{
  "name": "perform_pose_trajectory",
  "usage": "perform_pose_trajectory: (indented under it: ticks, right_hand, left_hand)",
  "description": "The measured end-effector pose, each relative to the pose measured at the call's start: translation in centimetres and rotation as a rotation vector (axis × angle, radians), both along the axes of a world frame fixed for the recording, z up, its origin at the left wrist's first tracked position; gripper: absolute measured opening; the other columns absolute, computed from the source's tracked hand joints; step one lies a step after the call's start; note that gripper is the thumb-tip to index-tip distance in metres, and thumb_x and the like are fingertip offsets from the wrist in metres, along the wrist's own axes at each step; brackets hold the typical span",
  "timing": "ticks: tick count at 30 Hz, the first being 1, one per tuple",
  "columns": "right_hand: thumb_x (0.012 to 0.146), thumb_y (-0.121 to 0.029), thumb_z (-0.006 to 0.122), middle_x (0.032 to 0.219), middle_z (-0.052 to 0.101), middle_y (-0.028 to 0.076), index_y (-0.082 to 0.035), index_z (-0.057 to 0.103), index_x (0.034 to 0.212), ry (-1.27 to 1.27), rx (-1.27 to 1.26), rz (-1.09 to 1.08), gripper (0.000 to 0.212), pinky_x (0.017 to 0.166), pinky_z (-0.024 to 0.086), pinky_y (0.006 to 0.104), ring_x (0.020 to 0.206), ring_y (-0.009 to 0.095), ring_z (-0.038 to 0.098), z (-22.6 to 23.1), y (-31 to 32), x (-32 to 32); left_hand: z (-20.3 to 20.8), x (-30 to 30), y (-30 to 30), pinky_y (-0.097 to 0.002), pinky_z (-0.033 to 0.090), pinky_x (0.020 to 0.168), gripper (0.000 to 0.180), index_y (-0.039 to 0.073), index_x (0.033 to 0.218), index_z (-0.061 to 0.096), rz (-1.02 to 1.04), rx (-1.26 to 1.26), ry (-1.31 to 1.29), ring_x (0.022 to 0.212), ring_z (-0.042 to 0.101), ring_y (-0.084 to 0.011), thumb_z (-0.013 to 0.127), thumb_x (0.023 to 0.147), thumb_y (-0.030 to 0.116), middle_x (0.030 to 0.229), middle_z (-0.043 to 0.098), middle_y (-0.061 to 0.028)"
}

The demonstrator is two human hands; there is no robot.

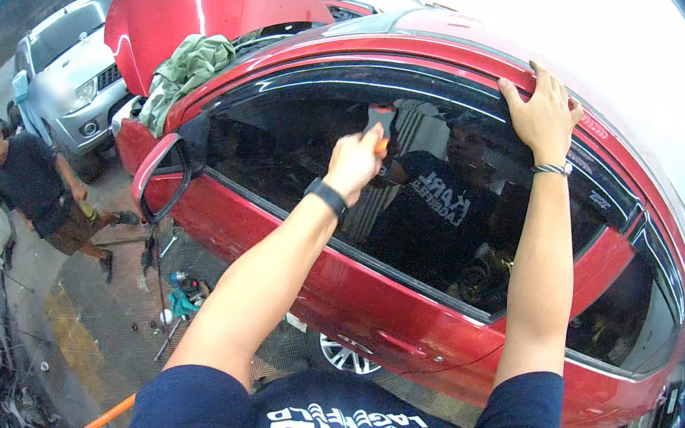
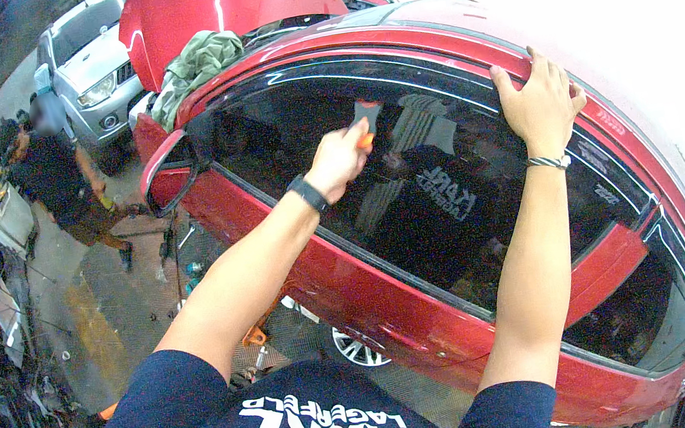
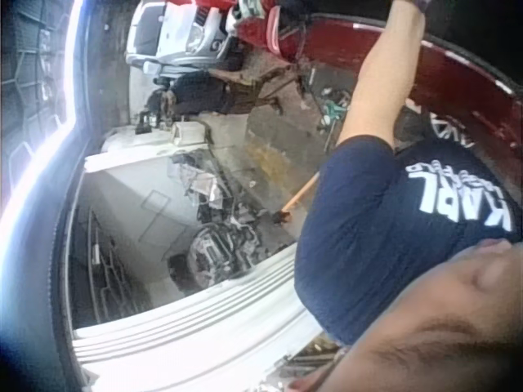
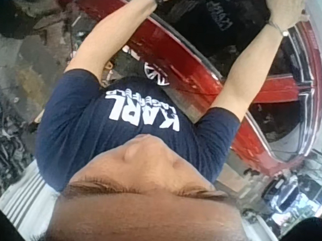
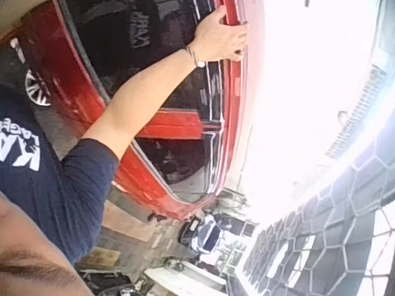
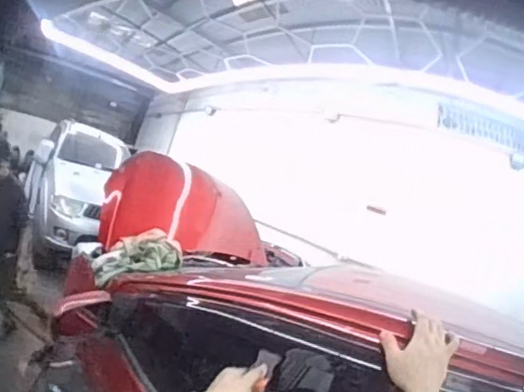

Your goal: The person uses a squeegee tool to smooth out a tint film on the side window of a red car. They systematically press the tool along the edges and surface of the glass to remove air bubbles and ensure adhesion.

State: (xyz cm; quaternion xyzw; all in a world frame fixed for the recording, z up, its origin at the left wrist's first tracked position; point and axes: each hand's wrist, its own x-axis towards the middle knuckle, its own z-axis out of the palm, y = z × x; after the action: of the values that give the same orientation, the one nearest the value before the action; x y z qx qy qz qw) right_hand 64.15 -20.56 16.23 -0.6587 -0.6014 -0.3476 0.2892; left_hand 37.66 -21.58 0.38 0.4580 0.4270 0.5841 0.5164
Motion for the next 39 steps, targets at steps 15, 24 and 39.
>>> perform_pose_trajectory:
  ticks: [15,24,39]
  right_hand:
    - [0.09,-0.067,0.054,0.142,0.057,0.012,-0.014,0.051,0.144,-0.002,0.001,-0.019,0.076,0.114,0.026,0.0543,0.135,0.024,0.049,-0.2,0.3,0.4]
    - [0.09,-0.066,0.054,0.141,0.058,0.011,-0.013,0.051,0.144,0.008,-0.022,-0.038,0.076,0.114,0.026,0.0534,0.135,0.024,0.049,0.1,0.0,-0.2]
    - [0.09,-0.065,0.055,0.141,0.057,0.012,-0.013,0.05,0.144,0.007,-0.014,-0.041,0.074,0.114,0.025,0.0533,0.135,0.024,0.049,0.0,0.0,-0.3]
  left_hand:
    - [0.0,-0.2,-0.3,-0.0273,0.025,0.042,0.041,0.007,0.082,0.061,-0.053,-0.01,-0.007,0.043,0.035,-0.0081,0.056,0.101,0.043,0.056,0.045,0.0034]
    - [-3.6,-1.8,-2.3,-0.0263,0.026,0.041,0.039,0.011,0.081,0.063,0.0,-0.087,0.004,0.043,0.038,-0.0071,0.058,0.101,0.043,0.059,0.048,0.0051]
    - [-7.4,-2.8,-3.5,-0.0272,0.027,0.041,0.039,0.009,0.082,0.061,-0.045,-0.141,-0.05,0.043,0.04,-0.0084,0.056,0.103,0.041,0.059,0.05,0.0033]
